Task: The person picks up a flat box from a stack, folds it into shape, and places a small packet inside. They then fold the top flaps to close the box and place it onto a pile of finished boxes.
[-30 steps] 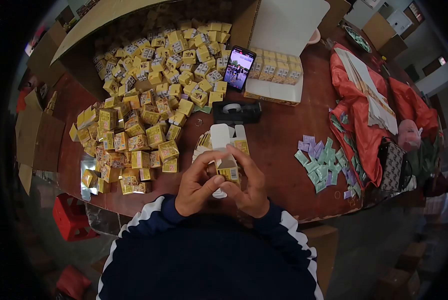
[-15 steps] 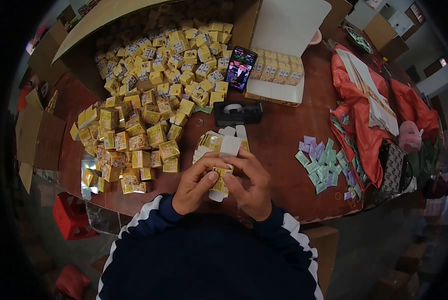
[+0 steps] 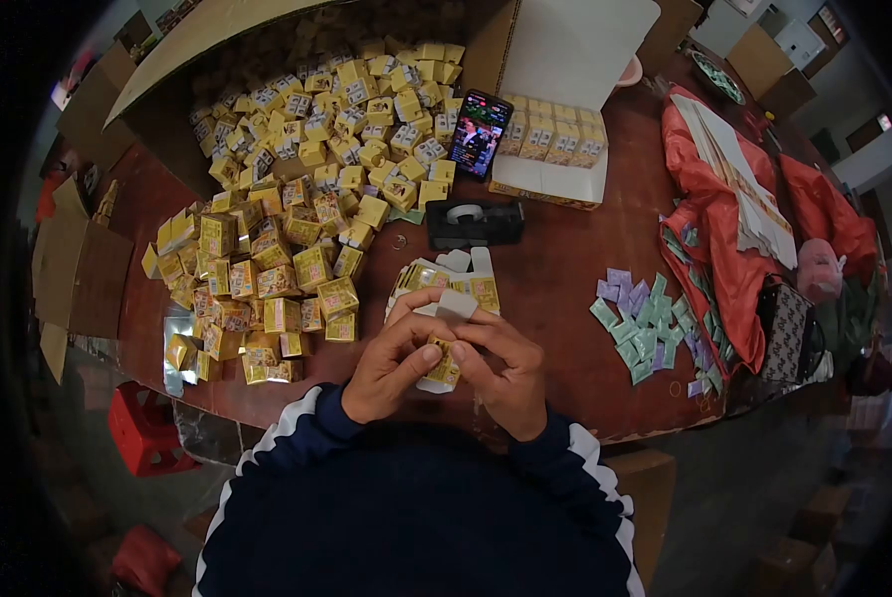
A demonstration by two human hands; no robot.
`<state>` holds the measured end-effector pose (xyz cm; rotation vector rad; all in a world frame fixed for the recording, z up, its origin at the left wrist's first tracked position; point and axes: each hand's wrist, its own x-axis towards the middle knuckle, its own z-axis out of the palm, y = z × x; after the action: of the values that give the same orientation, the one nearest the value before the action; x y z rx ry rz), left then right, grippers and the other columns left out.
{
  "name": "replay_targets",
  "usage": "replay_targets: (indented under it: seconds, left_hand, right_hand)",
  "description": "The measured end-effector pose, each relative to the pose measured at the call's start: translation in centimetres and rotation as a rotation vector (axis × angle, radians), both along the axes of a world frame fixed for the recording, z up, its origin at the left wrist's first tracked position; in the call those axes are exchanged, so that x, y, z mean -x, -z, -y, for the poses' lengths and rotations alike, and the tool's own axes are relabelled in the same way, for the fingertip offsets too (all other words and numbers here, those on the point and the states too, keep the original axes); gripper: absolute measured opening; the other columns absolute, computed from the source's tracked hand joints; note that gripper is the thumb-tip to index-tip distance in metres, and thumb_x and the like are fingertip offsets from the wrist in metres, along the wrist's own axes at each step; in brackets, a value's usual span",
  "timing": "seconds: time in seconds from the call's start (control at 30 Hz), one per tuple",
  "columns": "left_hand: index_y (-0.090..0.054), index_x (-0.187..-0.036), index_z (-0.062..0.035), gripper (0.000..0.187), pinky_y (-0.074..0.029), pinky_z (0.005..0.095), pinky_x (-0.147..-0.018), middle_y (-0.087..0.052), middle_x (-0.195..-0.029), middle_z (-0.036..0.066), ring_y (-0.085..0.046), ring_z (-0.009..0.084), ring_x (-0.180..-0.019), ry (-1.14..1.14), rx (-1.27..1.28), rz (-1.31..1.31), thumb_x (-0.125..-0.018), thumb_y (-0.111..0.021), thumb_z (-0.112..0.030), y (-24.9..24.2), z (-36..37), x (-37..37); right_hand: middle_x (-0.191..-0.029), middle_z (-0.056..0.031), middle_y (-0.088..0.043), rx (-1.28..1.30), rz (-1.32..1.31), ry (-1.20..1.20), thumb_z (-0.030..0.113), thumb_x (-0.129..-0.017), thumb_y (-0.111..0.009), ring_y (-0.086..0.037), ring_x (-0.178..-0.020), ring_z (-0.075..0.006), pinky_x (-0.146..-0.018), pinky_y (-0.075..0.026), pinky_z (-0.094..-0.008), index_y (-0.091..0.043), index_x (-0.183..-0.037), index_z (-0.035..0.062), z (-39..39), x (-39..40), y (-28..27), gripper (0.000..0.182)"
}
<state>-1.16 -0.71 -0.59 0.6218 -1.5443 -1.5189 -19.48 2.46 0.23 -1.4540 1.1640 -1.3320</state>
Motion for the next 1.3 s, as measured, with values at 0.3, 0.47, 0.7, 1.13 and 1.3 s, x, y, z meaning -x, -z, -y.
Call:
replay_targets:
  seconds: [0.3, 0.47, 0.7, 1.13, 1.3]
  left_hand:
    - [-0.039, -0.138, -0.004, 0.046, -0.047, 0.0307, -0.098, -0.054, -0.128, 0.011, -0.054, 0.0183, -0.12, -0.031, -0.259, -0.131, -0.098, -0.062, -0.006, -0.2, 0.3, 0.6]
    - [-0.042, -0.136, -0.0045, 0.051, -0.052, 0.0296, -0.09, -0.061, -0.114, 0.01, -0.061, 0.0173, -0.109, -0.086, -0.308, -0.107, -0.092, -0.07, -0.006, 0.0, 0.2, 0.7]
    - [-0.044, -0.135, -0.0046, 0.052, -0.053, 0.0291, -0.086, -0.062, -0.113, 0.01, -0.063, 0.017, -0.104, -0.139, -0.315, -0.165, -0.09, -0.071, -0.005, 0.2, 0.2, 0.8]
    - [-0.047, -0.132, -0.0039, 0.053, -0.054, 0.0279, -0.085, -0.062, -0.11, 0.009, -0.065, 0.0167, -0.101, -0.187, -0.241, -0.067, -0.087, -0.075, -0.004, -0.1, 0.0, 0.6]
    - [-0.048, -0.132, -0.0054, 0.053, -0.054, 0.0271, -0.084, -0.062, -0.108, 0.008, -0.065, 0.0161, -0.099, -0.179, -0.257, -0.046, -0.087, -0.075, -0.003, 0.0, 0.0, 0.5]
  right_hand:
    - [-0.12, -0.0149, -0.067, 0.014, -0.025, 0.085, 0.004, -0.088, -0.07, -0.065, -0.097, -0.0191, -0.083, -0.052, -0.03, -0.073, -0.11, 0.0001, 0.6, 0.2, 0.0, 0.023]
    - [-0.123, -0.0147, -0.065, 0.212, -0.12, 0.14, 0.005, -0.085, -0.074, -0.063, -0.106, -0.0235, -0.089, -0.051, -0.0334, -0.072, -0.107, 0.0014, 0.8, 0.2, 0.8, 0.023]
    - [-0.112, -0.0155, -0.068, 0.305, -0.12, -0.062, 0.007, -0.087, -0.072, -0.059, -0.117, -0.0268, -0.103, -0.044, -0.0392, -0.069, -0.107, -0.0028, 2.1, 1.2, 0.9, 0.022]
    - [-0.107, -0.0133, -0.071, -0.056, 0.149, -0.086, -0.003, -0.084, -0.073, -0.066, -0.101, -0.0178, -0.089, -0.051, -0.0282, -0.072, -0.1, -0.0027, 2.6, 1.0, -1.3, 0.016]
    - [-0.096, -0.0117, -0.074, -0.14, 0.099, -0.073, 0.001, -0.087, -0.071, -0.068, -0.089, -0.013, -0.081, -0.053, -0.0264, -0.072, -0.097, -0.0049, 3.0, 1.0, -1.8, 0.011]
